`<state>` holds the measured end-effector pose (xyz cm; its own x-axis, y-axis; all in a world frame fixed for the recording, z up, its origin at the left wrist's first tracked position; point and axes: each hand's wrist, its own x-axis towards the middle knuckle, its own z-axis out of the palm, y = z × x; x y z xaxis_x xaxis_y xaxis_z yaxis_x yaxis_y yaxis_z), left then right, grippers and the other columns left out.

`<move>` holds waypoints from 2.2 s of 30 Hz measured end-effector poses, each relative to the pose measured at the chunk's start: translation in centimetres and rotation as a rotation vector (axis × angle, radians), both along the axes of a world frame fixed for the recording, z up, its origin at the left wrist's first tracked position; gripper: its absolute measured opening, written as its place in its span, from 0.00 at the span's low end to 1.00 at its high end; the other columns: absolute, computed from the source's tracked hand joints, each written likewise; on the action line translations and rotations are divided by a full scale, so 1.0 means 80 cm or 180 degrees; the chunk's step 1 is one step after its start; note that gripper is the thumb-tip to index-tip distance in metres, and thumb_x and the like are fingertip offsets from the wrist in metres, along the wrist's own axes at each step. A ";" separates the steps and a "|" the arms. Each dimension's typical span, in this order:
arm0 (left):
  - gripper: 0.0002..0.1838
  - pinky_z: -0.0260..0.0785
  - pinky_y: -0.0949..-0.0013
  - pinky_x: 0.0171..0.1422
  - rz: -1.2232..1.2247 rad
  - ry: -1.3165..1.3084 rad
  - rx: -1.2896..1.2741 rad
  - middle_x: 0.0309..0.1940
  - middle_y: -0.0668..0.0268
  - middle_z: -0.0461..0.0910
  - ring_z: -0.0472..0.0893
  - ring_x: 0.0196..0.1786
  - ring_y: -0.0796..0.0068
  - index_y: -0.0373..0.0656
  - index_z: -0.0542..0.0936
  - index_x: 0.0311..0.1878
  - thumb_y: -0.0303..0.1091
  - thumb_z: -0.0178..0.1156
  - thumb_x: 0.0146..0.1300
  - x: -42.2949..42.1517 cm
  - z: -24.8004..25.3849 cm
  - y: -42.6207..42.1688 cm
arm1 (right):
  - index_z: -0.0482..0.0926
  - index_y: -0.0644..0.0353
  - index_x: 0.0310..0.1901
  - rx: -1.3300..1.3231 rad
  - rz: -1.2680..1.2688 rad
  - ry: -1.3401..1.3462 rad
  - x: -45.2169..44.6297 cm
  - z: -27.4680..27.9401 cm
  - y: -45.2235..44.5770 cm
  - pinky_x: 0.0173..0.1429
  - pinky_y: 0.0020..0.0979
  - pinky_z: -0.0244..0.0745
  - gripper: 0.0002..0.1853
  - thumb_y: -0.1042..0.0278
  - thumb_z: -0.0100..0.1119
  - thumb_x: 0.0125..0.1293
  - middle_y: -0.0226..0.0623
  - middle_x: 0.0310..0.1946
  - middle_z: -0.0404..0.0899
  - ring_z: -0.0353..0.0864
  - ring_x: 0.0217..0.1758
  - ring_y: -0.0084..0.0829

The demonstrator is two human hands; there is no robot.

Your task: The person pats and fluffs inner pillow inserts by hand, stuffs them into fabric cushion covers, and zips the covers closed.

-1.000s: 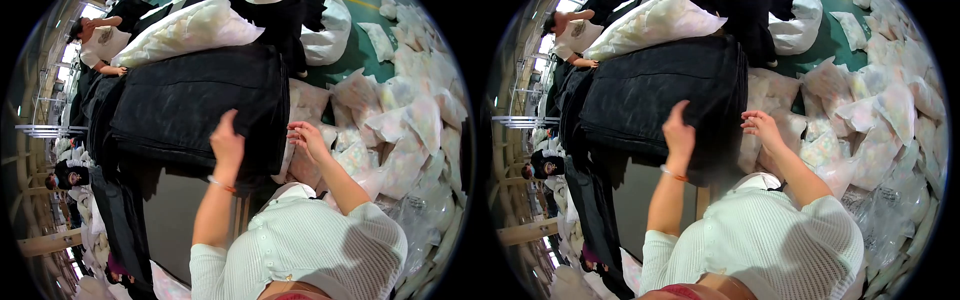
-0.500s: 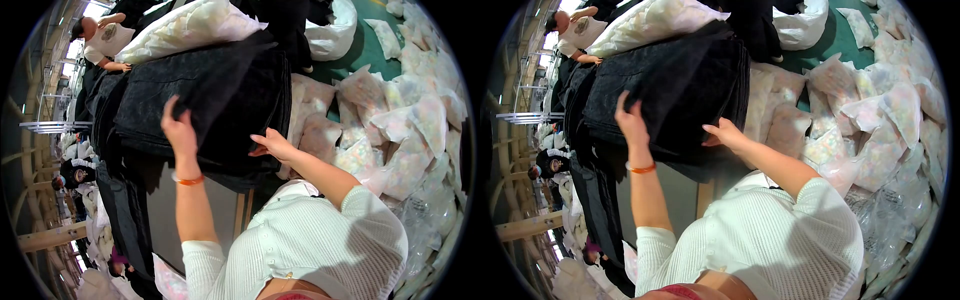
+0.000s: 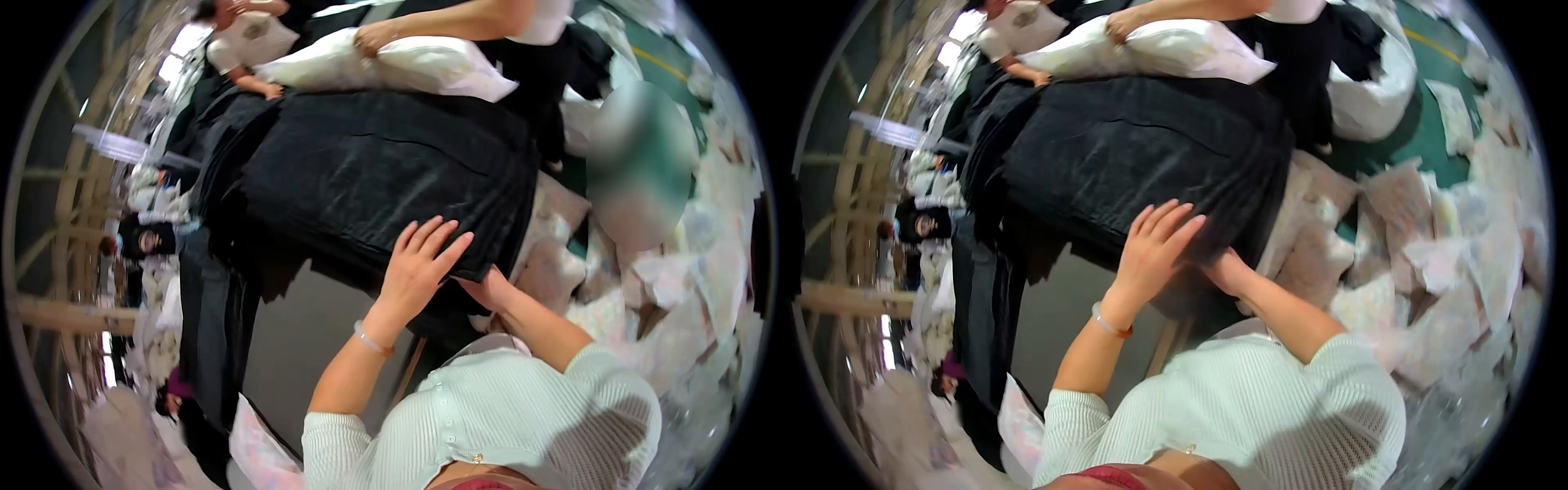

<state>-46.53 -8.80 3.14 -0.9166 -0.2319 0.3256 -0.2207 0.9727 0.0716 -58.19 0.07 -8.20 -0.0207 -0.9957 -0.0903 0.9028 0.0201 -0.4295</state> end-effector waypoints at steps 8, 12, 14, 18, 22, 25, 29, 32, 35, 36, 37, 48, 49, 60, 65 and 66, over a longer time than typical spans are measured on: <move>0.24 0.76 0.63 0.46 -0.0116 0.1715 0.0195 0.43 0.58 0.85 0.85 0.46 0.59 0.38 0.84 0.46 0.15 0.60 0.40 0.045 0.107 -0.006 | 0.68 0.58 0.68 -0.0458 0.0123 -0.0541 -0.048 -0.031 -0.047 0.71 0.38 0.66 0.27 0.48 0.42 0.77 0.34 0.64 0.73 0.70 0.68 0.34; 0.09 0.78 0.56 0.50 -0.0099 0.2359 0.0881 0.37 0.55 0.87 0.87 0.42 0.55 0.40 0.80 0.45 0.31 0.54 0.68 0.150 0.156 0.056 | 0.65 0.58 0.70 -0.1027 0.0071 -0.0495 -0.042 -0.050 -0.066 0.72 0.40 0.65 0.30 0.45 0.42 0.76 0.36 0.68 0.69 0.69 0.69 0.36; 0.11 0.76 0.53 0.54 0.0704 0.2789 0.0614 0.34 0.56 0.86 0.87 0.40 0.55 0.39 0.78 0.44 0.37 0.54 0.70 0.208 0.139 0.078 | 0.65 0.58 0.70 -0.0979 0.0103 -0.0516 -0.028 -0.044 -0.068 0.72 0.40 0.66 0.31 0.45 0.42 0.76 0.36 0.67 0.70 0.70 0.68 0.36; 0.12 0.69 0.50 0.65 0.1881 0.3185 0.1258 0.39 0.53 0.85 0.84 0.50 0.56 0.38 0.78 0.40 0.38 0.56 0.68 0.335 0.065 0.091 | 0.66 0.59 0.69 -0.0897 0.0109 -0.0474 0.003 -0.033 -0.058 0.71 0.40 0.66 0.31 0.45 0.44 0.74 0.36 0.67 0.71 0.70 0.68 0.36; 0.11 0.67 0.49 0.67 0.1897 0.3264 0.1602 0.39 0.54 0.86 0.84 0.50 0.57 0.37 0.78 0.38 0.37 0.56 0.68 0.388 0.004 0.123 | 0.66 0.59 0.69 -0.0791 0.0048 -0.0341 0.036 -0.020 -0.018 0.70 0.39 0.67 0.32 0.44 0.46 0.73 0.37 0.66 0.71 0.71 0.67 0.37; 0.11 0.66 0.48 0.68 0.1706 0.3566 0.1230 0.37 0.54 0.86 0.84 0.49 0.55 0.38 0.78 0.36 0.35 0.55 0.68 0.427 0.001 0.147 | 0.66 0.59 0.69 -0.0716 0.0013 -0.0207 0.073 -0.008 0.024 0.70 0.39 0.68 0.32 0.44 0.48 0.72 0.37 0.65 0.72 0.71 0.67 0.37; 0.12 0.68 0.48 0.66 0.1329 0.3899 0.1205 0.38 0.50 0.85 0.84 0.48 0.53 0.36 0.77 0.37 0.36 0.53 0.69 0.518 -0.009 0.186 | 0.67 0.60 0.68 -0.0429 -0.0007 -0.0043 0.129 0.015 0.100 0.69 0.39 0.69 0.33 0.43 0.50 0.71 0.37 0.65 0.73 0.72 0.66 0.37; 0.12 0.69 0.51 0.66 0.1553 0.4428 0.1555 0.40 0.50 0.84 0.83 0.48 0.55 0.35 0.77 0.40 0.35 0.53 0.70 0.598 -0.039 0.230 | 0.67 0.60 0.68 -0.0061 0.0199 0.0390 0.174 0.047 0.144 0.68 0.38 0.69 0.33 0.43 0.51 0.70 0.37 0.64 0.73 0.73 0.65 0.37; 0.11 0.72 0.57 0.63 0.2442 0.4444 0.1678 0.43 0.51 0.83 0.83 0.49 0.59 0.35 0.76 0.42 0.34 0.51 0.71 0.646 -0.065 0.280 | 0.72 0.61 0.63 0.0294 0.0682 0.1272 0.203 0.039 0.123 0.65 0.38 0.71 0.31 0.47 0.55 0.65 0.38 0.58 0.77 0.76 0.60 0.37; 0.10 0.73 0.59 0.62 0.2632 0.4537 0.1676 0.43 0.51 0.83 0.82 0.49 0.60 0.35 0.76 0.42 0.33 0.51 0.71 0.659 -0.072 0.290 | 0.77 0.63 0.58 0.0438 0.0944 0.1894 0.222 0.053 0.106 0.63 0.37 0.73 0.28 0.52 0.59 0.60 0.39 0.52 0.81 0.80 0.56 0.37; 0.08 0.74 0.59 0.61 0.2910 0.4588 0.1652 0.42 0.51 0.83 0.83 0.48 0.61 0.36 0.75 0.43 0.31 0.52 0.71 0.677 -0.081 0.306 | 0.79 0.64 0.52 0.0537 0.0900 0.1983 0.252 0.067 0.091 0.59 0.37 0.75 0.25 0.55 0.60 0.57 0.39 0.46 0.83 0.81 0.50 0.37; 0.14 0.73 0.59 0.47 0.2984 0.4476 -0.0596 0.38 0.53 0.80 0.80 0.42 0.60 0.40 0.72 0.41 0.39 0.63 0.64 0.717 0.017 0.450 | 0.81 0.71 0.41 0.0378 0.1806 0.1917 0.459 0.187 -0.038 0.49 0.36 0.81 0.21 0.63 0.54 0.50 0.47 0.36 0.85 0.84 0.39 0.40; 0.14 0.71 0.61 0.43 0.2314 0.4542 -0.0522 0.35 0.54 0.81 0.79 0.37 0.62 0.39 0.73 0.38 0.40 0.63 0.64 0.704 0.020 0.443 | 0.82 0.68 0.40 0.0658 0.1637 0.2219 0.454 0.178 -0.046 0.47 0.35 0.81 0.20 0.63 0.55 0.48 0.45 0.34 0.84 0.83 0.36 0.39; 0.18 0.71 0.65 0.62 0.4640 0.4154 -0.1217 0.51 0.56 0.80 0.79 0.54 0.67 0.31 0.77 0.55 0.34 0.49 0.69 0.735 0.031 0.406 | 0.82 0.62 0.42 -0.0207 0.3185 0.2509 0.571 0.230 -0.147 0.55 0.38 0.78 0.17 0.61 0.62 0.53 0.42 0.40 0.83 0.83 0.42 0.36; 0.21 0.73 0.59 0.63 0.4422 0.2517 -0.3797 0.54 0.51 0.76 0.78 0.56 0.59 0.30 0.71 0.61 0.36 0.47 0.73 0.661 0.191 0.420 | 0.84 0.54 0.47 -0.1508 0.3378 0.2177 0.637 0.329 -0.203 0.53 0.32 0.78 0.15 0.57 0.62 0.61 0.33 0.39 0.86 0.85 0.40 0.28; 0.22 0.74 0.58 0.59 0.3770 0.2660 -0.3148 0.50 0.51 0.78 0.80 0.52 0.60 0.32 0.73 0.58 0.38 0.53 0.68 0.640 0.211 0.427 | 0.84 0.62 0.45 -0.1796 0.3082 0.2688 0.638 0.344 -0.213 0.48 0.28 0.80 0.16 0.59 0.62 0.63 0.35 0.40 0.85 0.84 0.40 0.27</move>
<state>4.65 25.34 19.99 0.0569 -0.0328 0.9978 -0.9955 0.0736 0.0591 -7.11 -16.97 19.32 0.8393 -0.5434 0.0165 0.0989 0.1227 -0.9875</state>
